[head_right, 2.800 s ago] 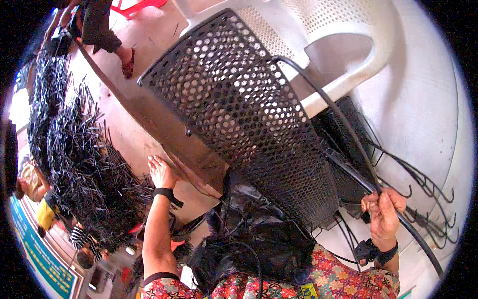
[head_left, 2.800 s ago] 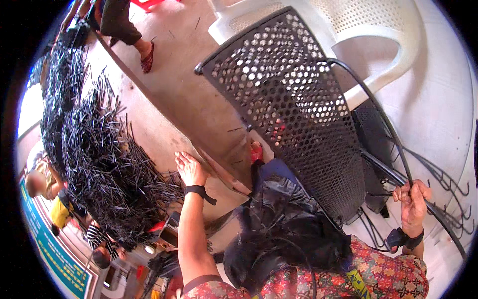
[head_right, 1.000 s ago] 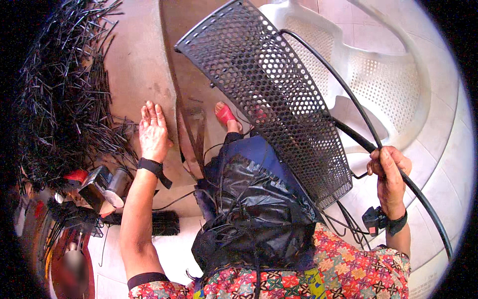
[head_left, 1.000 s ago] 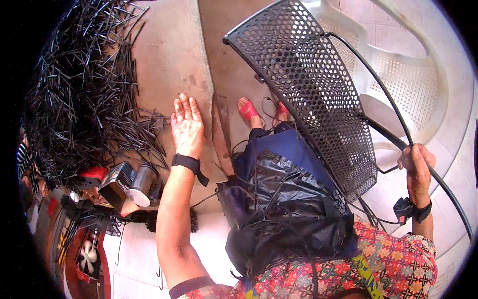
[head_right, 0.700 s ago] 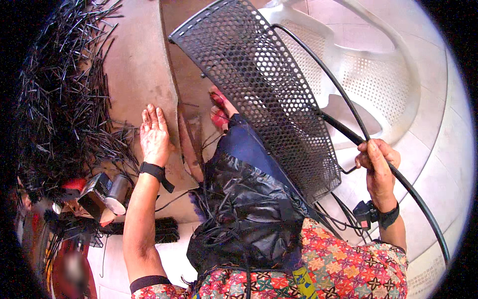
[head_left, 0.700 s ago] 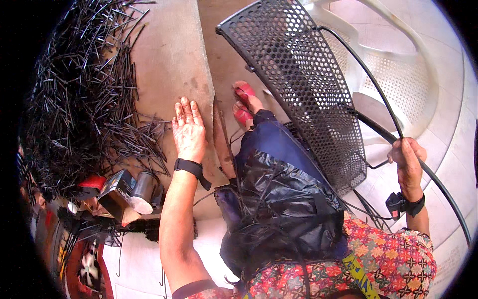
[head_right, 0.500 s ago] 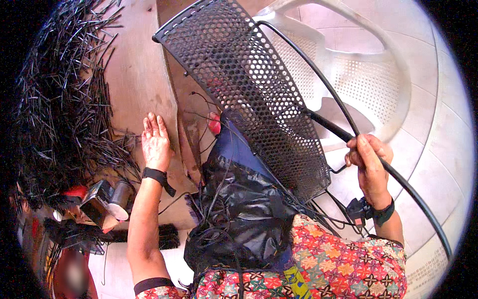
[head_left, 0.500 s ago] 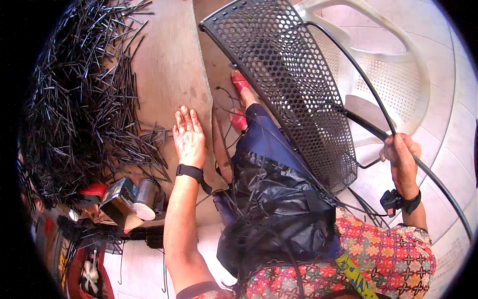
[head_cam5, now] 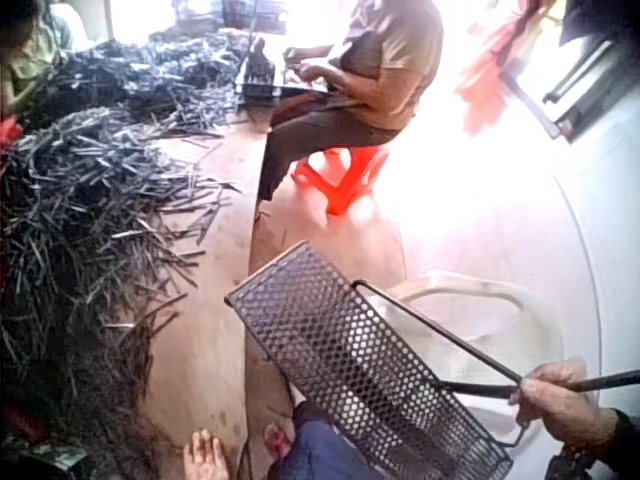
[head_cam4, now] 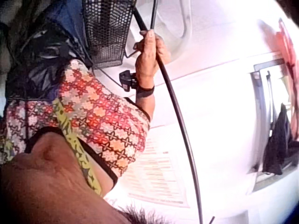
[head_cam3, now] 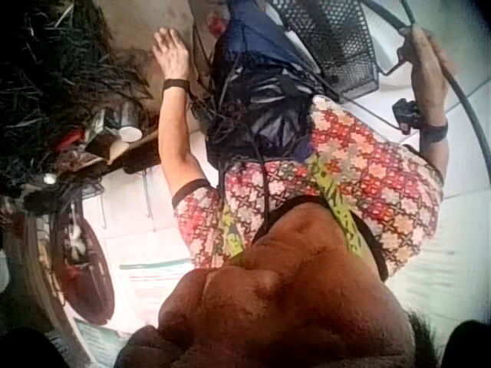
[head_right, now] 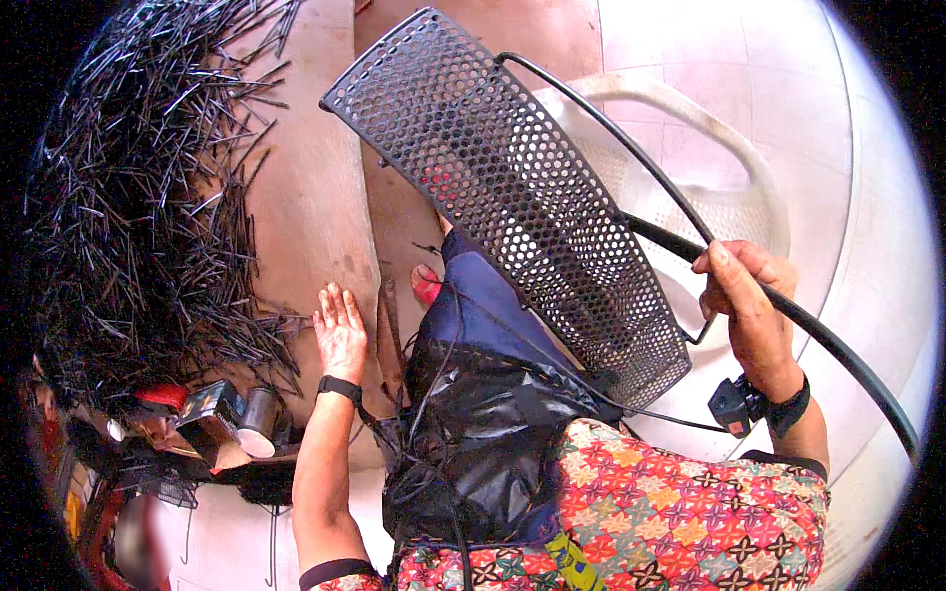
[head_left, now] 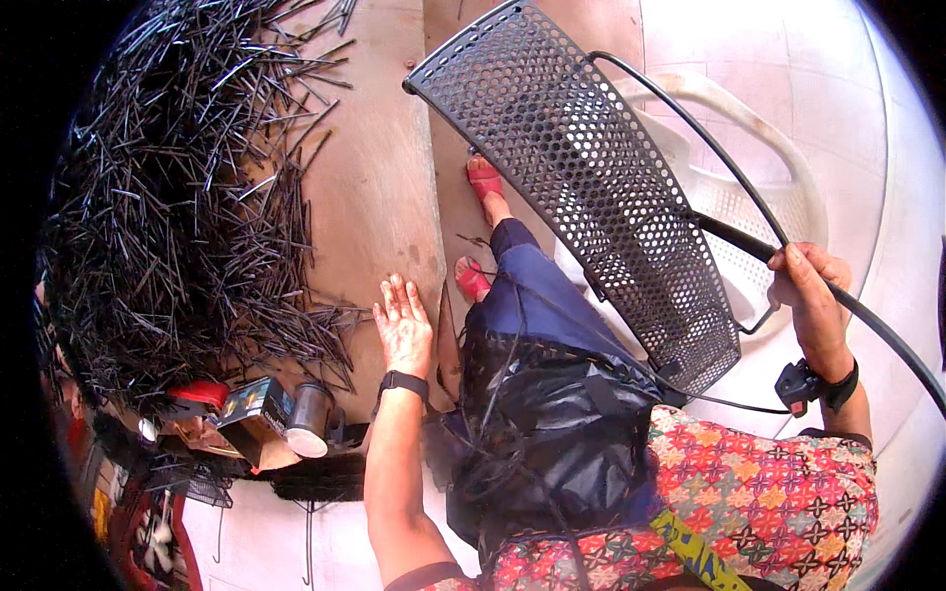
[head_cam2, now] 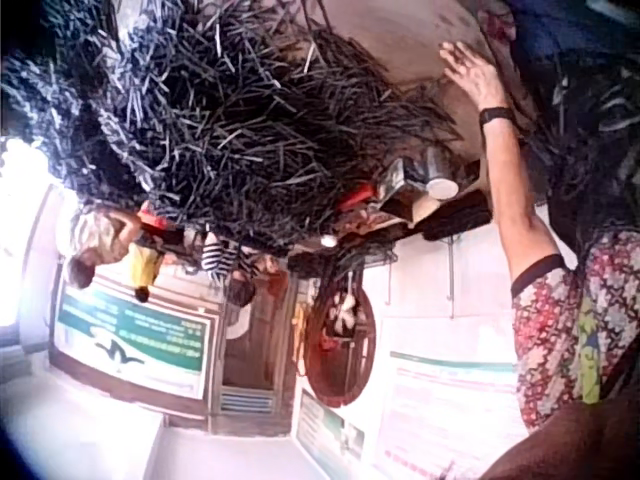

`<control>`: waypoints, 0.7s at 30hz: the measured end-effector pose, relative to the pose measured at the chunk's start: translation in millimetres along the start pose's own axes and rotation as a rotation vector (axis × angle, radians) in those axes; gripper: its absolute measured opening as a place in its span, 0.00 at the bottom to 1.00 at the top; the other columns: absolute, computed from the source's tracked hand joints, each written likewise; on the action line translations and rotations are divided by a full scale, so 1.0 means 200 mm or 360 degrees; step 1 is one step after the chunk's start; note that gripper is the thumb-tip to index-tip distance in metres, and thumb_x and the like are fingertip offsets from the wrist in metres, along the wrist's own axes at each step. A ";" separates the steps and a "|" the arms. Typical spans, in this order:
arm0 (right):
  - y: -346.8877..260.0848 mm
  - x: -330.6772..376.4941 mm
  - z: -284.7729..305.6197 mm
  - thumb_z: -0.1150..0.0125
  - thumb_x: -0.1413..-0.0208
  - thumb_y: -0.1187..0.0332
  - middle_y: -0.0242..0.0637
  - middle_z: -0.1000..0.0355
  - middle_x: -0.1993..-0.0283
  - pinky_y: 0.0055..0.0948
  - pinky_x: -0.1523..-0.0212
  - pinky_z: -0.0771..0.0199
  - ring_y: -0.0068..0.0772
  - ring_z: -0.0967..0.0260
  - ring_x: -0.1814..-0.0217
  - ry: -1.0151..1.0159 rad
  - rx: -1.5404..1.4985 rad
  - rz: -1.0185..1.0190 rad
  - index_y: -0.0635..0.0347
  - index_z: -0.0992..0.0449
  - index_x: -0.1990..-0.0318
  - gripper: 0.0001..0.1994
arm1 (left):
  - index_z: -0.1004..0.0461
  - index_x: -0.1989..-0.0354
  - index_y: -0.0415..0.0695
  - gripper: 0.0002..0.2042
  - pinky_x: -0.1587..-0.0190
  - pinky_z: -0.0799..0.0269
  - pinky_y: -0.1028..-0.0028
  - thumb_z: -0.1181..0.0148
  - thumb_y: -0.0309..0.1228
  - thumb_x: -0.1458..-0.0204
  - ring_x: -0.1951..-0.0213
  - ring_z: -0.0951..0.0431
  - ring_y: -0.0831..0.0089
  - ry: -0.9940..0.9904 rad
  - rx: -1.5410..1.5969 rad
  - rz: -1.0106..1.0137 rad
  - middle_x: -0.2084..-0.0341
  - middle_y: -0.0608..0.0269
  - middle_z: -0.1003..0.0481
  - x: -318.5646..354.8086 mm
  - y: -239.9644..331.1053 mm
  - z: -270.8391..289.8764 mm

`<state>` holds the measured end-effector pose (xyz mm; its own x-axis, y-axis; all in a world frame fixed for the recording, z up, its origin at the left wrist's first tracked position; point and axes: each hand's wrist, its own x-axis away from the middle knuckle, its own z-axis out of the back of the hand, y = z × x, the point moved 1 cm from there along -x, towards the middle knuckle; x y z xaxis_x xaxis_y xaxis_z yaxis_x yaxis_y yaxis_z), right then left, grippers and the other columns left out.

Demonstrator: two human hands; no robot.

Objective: The person inserts black bristle strands into the holes of a rectangular broom head. They repeatedly pick up strands from a pile on the table and push them into the broom head. The person also handles a black plastic bag and stacks completed broom heads.

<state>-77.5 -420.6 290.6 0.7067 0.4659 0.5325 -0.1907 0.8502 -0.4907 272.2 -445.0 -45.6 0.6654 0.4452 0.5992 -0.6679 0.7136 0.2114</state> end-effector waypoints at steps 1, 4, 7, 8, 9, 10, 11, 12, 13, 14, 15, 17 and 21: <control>-0.02 -0.05 0.00 0.47 0.46 0.62 0.27 0.40 0.87 0.17 0.84 0.44 0.15 0.45 0.86 -0.0038 0.0023 -0.0011 0.67 0.28 0.73 0.15 | 0.51 0.41 0.33 0.26 0.43 0.50 0.50 0.58 0.22 0.51 0.38 0.54 0.49 -0.0016 0.0022 0.0002 0.39 0.43 0.57 0.01 0.00 0.00; -0.09 -0.19 0.00 0.47 0.47 0.61 0.28 0.39 0.87 0.17 0.84 0.44 0.16 0.43 0.86 -0.0146 0.0136 0.0041 0.67 0.27 0.73 0.15 | 0.52 0.41 0.33 0.26 0.42 0.57 0.47 0.58 0.23 0.51 0.37 0.58 0.47 -0.0144 0.0079 0.0016 0.39 0.42 0.59 0.02 0.01 -0.03; -0.15 -0.32 0.02 0.48 0.46 0.61 0.28 0.38 0.87 0.17 0.84 0.43 0.16 0.43 0.86 -0.0215 0.0112 0.0043 0.68 0.28 0.73 0.15 | 0.53 0.41 0.33 0.26 0.41 0.61 0.47 0.59 0.24 0.50 0.37 0.60 0.46 -0.0132 0.0089 0.0023 0.39 0.42 0.59 0.03 0.01 -0.08; -0.17 -0.36 0.03 0.48 0.46 0.61 0.29 0.38 0.87 0.17 0.84 0.43 0.17 0.42 0.86 -0.0221 0.0104 0.0057 0.68 0.28 0.73 0.15 | 0.53 0.41 0.32 0.26 0.41 0.60 0.47 0.59 0.23 0.51 0.37 0.59 0.45 -0.0093 0.0091 0.0026 0.39 0.41 0.59 0.03 0.01 -0.10; -0.18 -0.40 0.03 0.48 0.46 0.61 0.29 0.38 0.86 0.18 0.83 0.43 0.17 0.42 0.85 -0.0232 0.0088 0.0074 0.68 0.28 0.74 0.15 | 0.53 0.41 0.32 0.26 0.41 0.58 0.48 0.59 0.23 0.51 0.38 0.58 0.45 -0.0055 0.0086 0.0035 0.39 0.41 0.59 0.03 0.00 -0.11; -0.18 -0.44 0.04 0.48 0.46 0.62 0.29 0.38 0.86 0.18 0.83 0.43 0.17 0.42 0.85 -0.0242 0.0070 0.0090 0.68 0.28 0.74 0.15 | 0.53 0.41 0.32 0.26 0.41 0.60 0.48 0.59 0.24 0.51 0.37 0.60 0.45 -0.0102 0.0013 0.0038 0.38 0.41 0.60 0.03 0.00 -0.11; -0.19 -0.46 0.04 0.48 0.46 0.62 0.29 0.38 0.86 0.18 0.83 0.43 0.17 0.42 0.85 -0.0255 0.0104 0.0106 0.68 0.28 0.74 0.15 | 0.53 0.41 0.32 0.26 0.41 0.60 0.48 0.59 0.24 0.51 0.37 0.60 0.45 -0.0141 0.0025 0.0032 0.38 0.41 0.60 0.04 0.00 -0.12; -0.21 -0.49 0.05 0.49 0.46 0.62 0.29 0.38 0.86 0.18 0.83 0.43 0.17 0.42 0.85 -0.0264 0.0133 0.0139 0.68 0.28 0.74 0.15 | 0.53 0.41 0.32 0.26 0.41 0.60 0.48 0.59 0.25 0.51 0.37 0.60 0.45 -0.0166 0.0034 0.0034 0.38 0.41 0.60 0.04 0.01 -0.11; -0.22 -0.51 0.05 0.49 0.46 0.63 0.29 0.38 0.86 0.18 0.83 0.43 0.17 0.42 0.85 -0.0272 0.0160 0.0173 0.68 0.28 0.74 0.15 | 0.53 0.41 0.32 0.26 0.41 0.61 0.48 0.59 0.25 0.51 0.37 0.61 0.45 -0.0192 0.0042 0.0037 0.39 0.41 0.60 0.04 0.01 -0.11; -0.23 -0.54 0.06 0.49 0.46 0.63 0.29 0.38 0.86 0.18 0.83 0.44 0.17 0.43 0.85 -0.0314 0.0173 0.0191 0.68 0.28 0.74 0.14 | 0.52 0.41 0.33 0.26 0.40 0.61 0.48 0.59 0.26 0.51 0.37 0.61 0.47 -0.0141 0.0039 0.0055 0.38 0.43 0.59 0.04 0.01 -0.12; -0.23 -0.56 0.07 0.49 0.46 0.63 0.29 0.39 0.86 0.18 0.83 0.44 0.17 0.43 0.85 -0.0298 0.0161 0.0173 0.69 0.28 0.74 0.14 | 0.52 0.41 0.34 0.26 0.40 0.62 0.48 0.59 0.26 0.51 0.37 0.61 0.48 -0.0136 0.0056 0.0062 0.38 0.45 0.59 0.04 0.01 -0.13; -0.24 -0.58 0.08 0.49 0.46 0.64 0.29 0.39 0.86 0.18 0.83 0.44 0.17 0.44 0.84 -0.0319 0.0159 0.0189 0.69 0.28 0.74 0.14 | 0.52 0.41 0.35 0.26 0.40 0.63 0.49 0.60 0.26 0.51 0.36 0.61 0.50 -0.0127 0.0091 0.0076 0.38 0.47 0.59 0.05 0.01 -0.15; -0.34 -0.61 0.09 0.49 0.48 0.64 0.30 0.37 0.86 0.18 0.82 0.42 0.18 0.40 0.84 -0.0345 0.0398 0.0361 0.68 0.28 0.76 0.14 | 0.50 0.40 0.38 0.26 0.41 0.63 0.46 0.60 0.27 0.51 0.36 0.58 0.54 -0.0138 0.0128 0.0161 0.38 0.50 0.56 0.03 0.03 -0.08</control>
<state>-164.1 -531.5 271.9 0.4724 0.6667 0.5765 -0.5041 0.7409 -0.4438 277.9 -429.1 -52.8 0.5642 0.4617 0.6844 -0.7570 0.6202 0.2057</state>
